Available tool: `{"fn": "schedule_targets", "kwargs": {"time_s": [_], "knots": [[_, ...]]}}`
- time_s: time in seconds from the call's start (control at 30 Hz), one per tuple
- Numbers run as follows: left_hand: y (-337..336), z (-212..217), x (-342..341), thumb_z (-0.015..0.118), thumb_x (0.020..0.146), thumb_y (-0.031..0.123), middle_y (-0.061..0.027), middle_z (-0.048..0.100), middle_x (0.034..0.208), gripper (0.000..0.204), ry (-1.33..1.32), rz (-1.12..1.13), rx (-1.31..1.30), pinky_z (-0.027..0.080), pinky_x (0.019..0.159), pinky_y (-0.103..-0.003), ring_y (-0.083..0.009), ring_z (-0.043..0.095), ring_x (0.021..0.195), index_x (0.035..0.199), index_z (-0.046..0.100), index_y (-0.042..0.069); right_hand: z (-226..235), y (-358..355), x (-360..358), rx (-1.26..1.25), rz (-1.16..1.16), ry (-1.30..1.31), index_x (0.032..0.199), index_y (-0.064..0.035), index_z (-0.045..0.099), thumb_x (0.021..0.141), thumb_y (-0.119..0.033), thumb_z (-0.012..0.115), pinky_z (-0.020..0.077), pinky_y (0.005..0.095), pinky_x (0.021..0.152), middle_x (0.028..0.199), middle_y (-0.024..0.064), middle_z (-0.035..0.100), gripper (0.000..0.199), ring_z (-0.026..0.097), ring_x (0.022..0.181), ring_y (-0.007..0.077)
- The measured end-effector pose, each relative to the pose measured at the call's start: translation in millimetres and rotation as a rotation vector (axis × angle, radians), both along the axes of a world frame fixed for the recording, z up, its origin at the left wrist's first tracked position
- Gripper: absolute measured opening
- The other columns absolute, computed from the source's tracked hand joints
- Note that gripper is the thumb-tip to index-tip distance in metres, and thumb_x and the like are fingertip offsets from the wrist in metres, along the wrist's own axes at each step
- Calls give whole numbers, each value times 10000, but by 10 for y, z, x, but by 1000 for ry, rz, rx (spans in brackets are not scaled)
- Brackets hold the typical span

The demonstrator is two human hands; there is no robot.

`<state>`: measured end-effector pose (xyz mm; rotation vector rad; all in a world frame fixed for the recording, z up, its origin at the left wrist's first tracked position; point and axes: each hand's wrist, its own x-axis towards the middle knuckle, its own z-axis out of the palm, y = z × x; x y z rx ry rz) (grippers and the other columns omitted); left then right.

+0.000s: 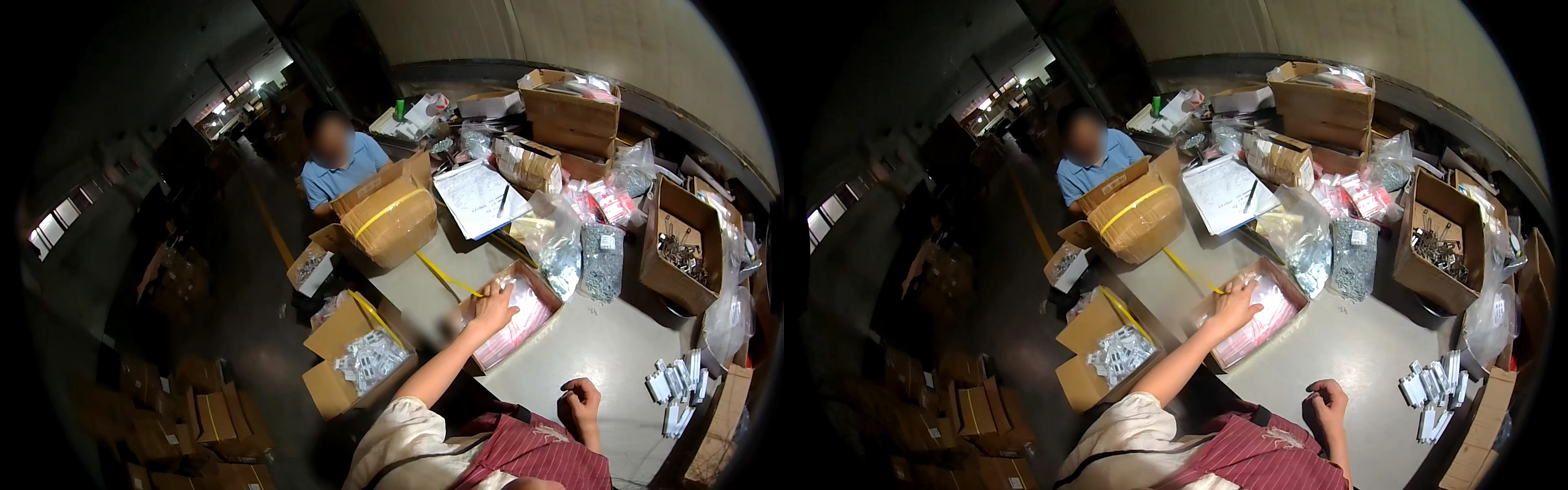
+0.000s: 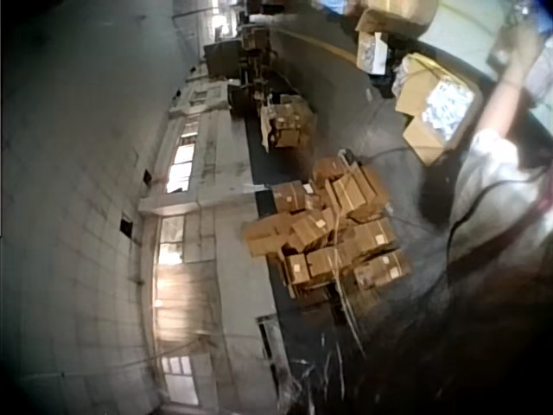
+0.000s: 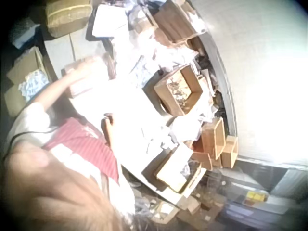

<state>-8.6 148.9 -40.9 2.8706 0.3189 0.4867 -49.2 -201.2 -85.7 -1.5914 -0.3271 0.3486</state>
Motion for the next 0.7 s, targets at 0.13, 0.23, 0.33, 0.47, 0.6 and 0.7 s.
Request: {"fn": "schedule_targets", "kwargs": {"time_s": [0.13, 0.23, 0.33, 0.47, 0.6, 0.7], "knots": [[122, -35, 187, 679, 876, 201, -171, 682, 943, 204, -2, -83, -351, 507, 828, -426, -356, 632, 980, 1034, 747, 92, -41, -1, -3, -9, -28, 9, 854, 34, 662, 762, 40, 515, 531, 271, 668, 793, 71, 653, 173, 670, 705, 133], [118, -30, 211, 680, 896, 168, -141, 702, 886, 209, -288, -157, -390, 523, 737, -382, -305, 673, 829, 1077, 735, 79, -12, -15, -37, -14, -36, 37, 887, 28, 643, 793, 59, 518, 499, 251, 665, 815, 55, 654, 159, 616, 709, 101], [50, -7, 192, 656, 946, 143, -85, 703, 799, 195, -392, -115, -742, 516, 676, -311, -187, 666, 718, 1095, 721, 37, -60, -1, -81, 80, -71, 132, 920, 23, 633, 822, 69, 518, 490, 244, 669, 835, 56, 659, 158, 602, 716, 92], [-163, 138, 2, 605, 997, 118, -24, 673, 816, 206, -303, -149, -1315, 495, 668, -237, -71, 614, 739, 1132, 676, -20, -53, -8, -68, 101, -100, 215, 952, 20, 631, 848, 69, 508, 507, 256, 676, 835, 70, 666, 169, 624, 719, 111], [-658, 214, -385, 598, 986, 89, -35, 696, 849, 243, -130, -301, -1317, 502, 675, -242, -67, 621, 763, 1207, 622, -10, 293, 88, -21, 39, -16, 125, 1058, 19, 607, 918, -11, 573, 524, 264, 722, 933, 84, 674, 147, 640, 781, 121], [-1082, 406, -634, 609, 974, 89, -41, 735, 845, 349, 30, -397, -1275, 518, 686, -262, -80, 654, 750, 1309, 554, 8, 706, 326, 20, 139, 4, 75, 1122, 24, 586, 936, -75, 627, 532, 271, 760, 975, 93, 677, 215, 655, 847, 125]]}}
